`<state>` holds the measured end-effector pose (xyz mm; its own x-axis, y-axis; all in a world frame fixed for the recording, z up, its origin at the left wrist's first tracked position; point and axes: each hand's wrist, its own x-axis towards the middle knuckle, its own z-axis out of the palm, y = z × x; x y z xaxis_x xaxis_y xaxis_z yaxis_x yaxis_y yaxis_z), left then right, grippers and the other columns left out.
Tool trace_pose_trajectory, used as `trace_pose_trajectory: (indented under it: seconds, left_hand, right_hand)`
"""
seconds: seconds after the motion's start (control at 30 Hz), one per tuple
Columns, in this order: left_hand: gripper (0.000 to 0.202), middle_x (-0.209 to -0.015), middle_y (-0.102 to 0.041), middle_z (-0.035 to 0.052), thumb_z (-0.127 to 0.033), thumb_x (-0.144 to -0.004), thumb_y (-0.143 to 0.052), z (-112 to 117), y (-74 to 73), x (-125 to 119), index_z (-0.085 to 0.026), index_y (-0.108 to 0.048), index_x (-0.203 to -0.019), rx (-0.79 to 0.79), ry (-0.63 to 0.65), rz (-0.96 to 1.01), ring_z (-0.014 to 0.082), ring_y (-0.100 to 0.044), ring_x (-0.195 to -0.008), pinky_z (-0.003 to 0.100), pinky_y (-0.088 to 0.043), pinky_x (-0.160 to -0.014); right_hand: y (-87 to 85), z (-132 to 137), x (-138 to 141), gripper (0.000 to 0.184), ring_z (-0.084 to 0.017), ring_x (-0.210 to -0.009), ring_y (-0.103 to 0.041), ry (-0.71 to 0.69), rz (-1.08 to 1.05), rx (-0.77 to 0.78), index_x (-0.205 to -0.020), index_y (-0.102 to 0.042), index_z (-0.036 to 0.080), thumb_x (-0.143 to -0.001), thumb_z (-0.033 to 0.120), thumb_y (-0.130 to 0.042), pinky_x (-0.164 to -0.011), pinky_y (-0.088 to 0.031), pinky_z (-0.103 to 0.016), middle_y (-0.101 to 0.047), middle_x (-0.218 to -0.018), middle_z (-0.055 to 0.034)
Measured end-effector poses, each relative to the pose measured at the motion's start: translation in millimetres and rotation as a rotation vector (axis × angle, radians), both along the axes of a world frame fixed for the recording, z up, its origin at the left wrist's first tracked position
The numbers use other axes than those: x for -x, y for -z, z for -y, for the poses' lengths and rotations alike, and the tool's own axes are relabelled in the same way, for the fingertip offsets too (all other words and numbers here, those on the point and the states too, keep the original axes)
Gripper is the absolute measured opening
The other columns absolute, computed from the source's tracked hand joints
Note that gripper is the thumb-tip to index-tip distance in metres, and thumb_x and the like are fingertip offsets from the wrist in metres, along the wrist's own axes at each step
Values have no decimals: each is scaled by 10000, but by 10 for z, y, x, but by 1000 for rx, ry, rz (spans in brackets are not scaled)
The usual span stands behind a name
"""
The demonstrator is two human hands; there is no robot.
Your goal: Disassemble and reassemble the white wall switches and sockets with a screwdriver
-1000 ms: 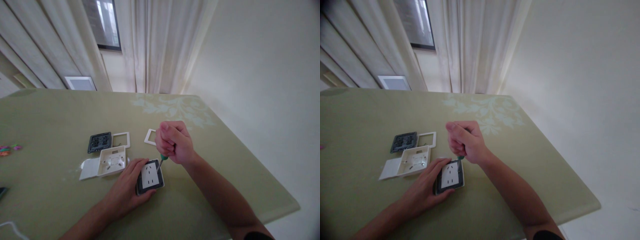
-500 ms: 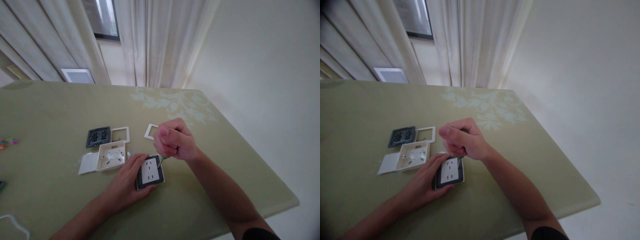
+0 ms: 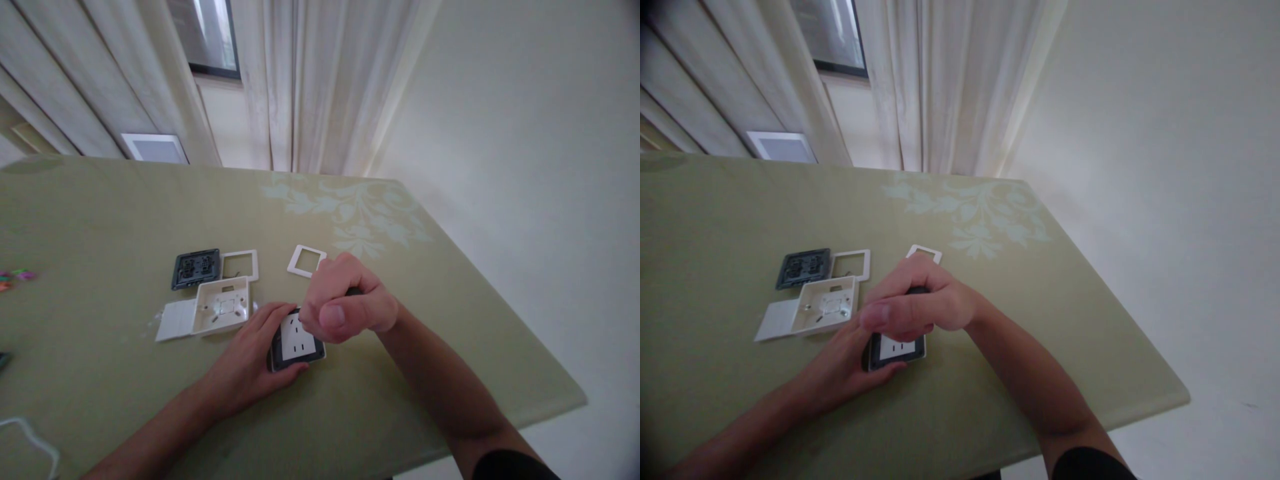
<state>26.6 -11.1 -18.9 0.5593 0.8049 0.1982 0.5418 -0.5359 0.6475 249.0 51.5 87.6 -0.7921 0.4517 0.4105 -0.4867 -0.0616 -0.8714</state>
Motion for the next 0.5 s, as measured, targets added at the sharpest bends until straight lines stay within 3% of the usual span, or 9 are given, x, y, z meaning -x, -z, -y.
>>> trace_pose_trajectory:
  seconds: [0.1,0.17,0.27,0.33,0.4,0.43,0.5]
  left_hand:
    - [709,-1463,-621,107,-431,-928,-802,-7,-31,-10,-313,-448,-1531,13,12,-3,365,-648,-1308,553,-592,-1090]
    - [707,-1475,-611,114,-414,-927,-799,-7,-44,-18,-301,-444,-1529,12,6,-5,364,-643,-1322,547,-584,-1101]
    - [702,-1494,-599,125,-402,-934,-791,-5,-44,-27,-292,-436,-1530,2,-3,-6,365,-634,-1344,537,-576,-1116]
    - [716,-1495,-601,130,-411,-933,-793,-6,-39,-30,-290,-432,-1539,-5,-5,-5,377,-622,-1368,540,-577,-1119]
    - [726,-1494,-606,133,-416,-933,-795,-6,-35,-31,-284,-432,-1548,-10,-4,-5,383,-618,-1378,542,-580,-1115]
    - [726,-1499,-604,133,-416,-935,-794,-6,-34,-32,-281,-432,-1550,-9,-2,-5,382,-618,-1377,542,-579,-1115]
    - [715,-1505,-601,135,-414,-938,-792,-6,-33,-33,-275,-440,-1545,-9,-1,0,375,-624,-1363,537,-578,-1114]
  right_hand:
    - [-39,-44,17,383,-75,-436,-374,53,-78,14,-689,-511,209,-1053,250,-621,-446,-307,-223,-428,-542,84]
    - [-130,-65,-5,354,-90,-468,-428,150,-11,-70,-746,-517,216,-1095,272,-547,-495,-368,-232,-471,-573,75]
    - [-346,-5,-64,314,-134,-667,-553,406,321,-424,-835,-541,212,-1119,333,-486,-661,-442,-281,-581,-747,13]
    - [-491,102,-87,310,-146,-723,-527,652,601,-762,-872,-557,201,-1114,383,-492,-692,-385,-299,-585,-805,-4]
    - [-597,231,-91,353,-142,-652,-461,887,879,-1012,-889,-582,198,-1121,449,-491,-624,-263,-318,-587,-742,1]
    - [-634,291,-91,384,-143,-626,-444,961,985,-1093,-900,-598,199,-1128,484,-480,-609,-214,-333,-603,-723,-3]
    - [-680,381,-98,427,-154,-641,-485,977,1104,-1176,-939,-634,198,-1144,525,-453,-608,-200,-346,-663,-765,-26]
